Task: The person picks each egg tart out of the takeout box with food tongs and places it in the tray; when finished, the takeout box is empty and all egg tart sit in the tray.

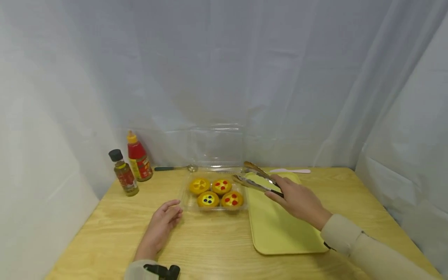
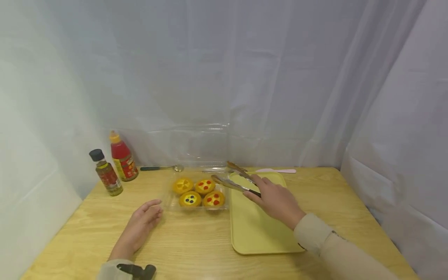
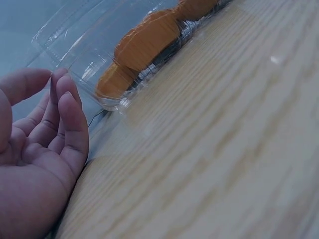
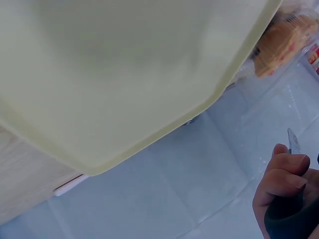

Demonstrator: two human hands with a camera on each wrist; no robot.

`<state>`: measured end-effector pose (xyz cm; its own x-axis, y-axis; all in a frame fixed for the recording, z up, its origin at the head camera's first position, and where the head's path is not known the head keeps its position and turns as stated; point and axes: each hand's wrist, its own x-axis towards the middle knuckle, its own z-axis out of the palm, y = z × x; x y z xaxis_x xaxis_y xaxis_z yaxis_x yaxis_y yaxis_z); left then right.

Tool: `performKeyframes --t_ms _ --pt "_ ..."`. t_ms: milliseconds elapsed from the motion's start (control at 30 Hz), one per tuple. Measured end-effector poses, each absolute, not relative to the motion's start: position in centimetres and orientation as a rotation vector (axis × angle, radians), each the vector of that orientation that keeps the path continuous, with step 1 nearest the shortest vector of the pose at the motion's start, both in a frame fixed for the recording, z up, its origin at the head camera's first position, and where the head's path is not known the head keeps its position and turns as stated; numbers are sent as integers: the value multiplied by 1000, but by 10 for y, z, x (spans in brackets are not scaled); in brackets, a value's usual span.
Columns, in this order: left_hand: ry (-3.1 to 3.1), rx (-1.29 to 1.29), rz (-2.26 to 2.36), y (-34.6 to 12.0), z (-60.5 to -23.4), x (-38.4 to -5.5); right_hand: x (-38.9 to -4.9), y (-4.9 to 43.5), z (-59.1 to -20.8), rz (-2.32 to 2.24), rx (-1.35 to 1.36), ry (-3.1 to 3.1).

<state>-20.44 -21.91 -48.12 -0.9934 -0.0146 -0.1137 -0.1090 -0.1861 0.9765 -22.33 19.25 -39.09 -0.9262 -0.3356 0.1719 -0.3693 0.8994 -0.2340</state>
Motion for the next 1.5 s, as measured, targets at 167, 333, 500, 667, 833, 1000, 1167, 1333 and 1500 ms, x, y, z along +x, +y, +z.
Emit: performKeyframes --t_ms 167,333,500,667,833,1000,1167,1333,1500 --pt "1966 -160 2359 -217 -481 -205 -231 169 -391 380 616 -2943" --pt "2000 -198 2332 -216 -481 -204 -240 140 -391 356 698 -2966" --pt "2027 -214 2321 -214 -480 -205 -248 116 -389 289 754 -2984" --pt "2020 -217 2339 -214 -480 -206 -259 96 -390 235 781 -2995" --pt "2029 -207 2338 -213 -480 -206 -268 81 -394 216 779 -3028" --pt "2028 -204 2339 -212 -478 -205 -273 68 -393 170 776 -3048" --pt "2043 -218 2342 -213 -477 -205 -274 55 -390 129 805 -3043" --pt "2052 -217 2352 -215 -478 -205 -276 45 -392 104 834 -3046" --pt "2041 -187 2367 -218 -479 -205 -274 39 -389 102 802 -3067"
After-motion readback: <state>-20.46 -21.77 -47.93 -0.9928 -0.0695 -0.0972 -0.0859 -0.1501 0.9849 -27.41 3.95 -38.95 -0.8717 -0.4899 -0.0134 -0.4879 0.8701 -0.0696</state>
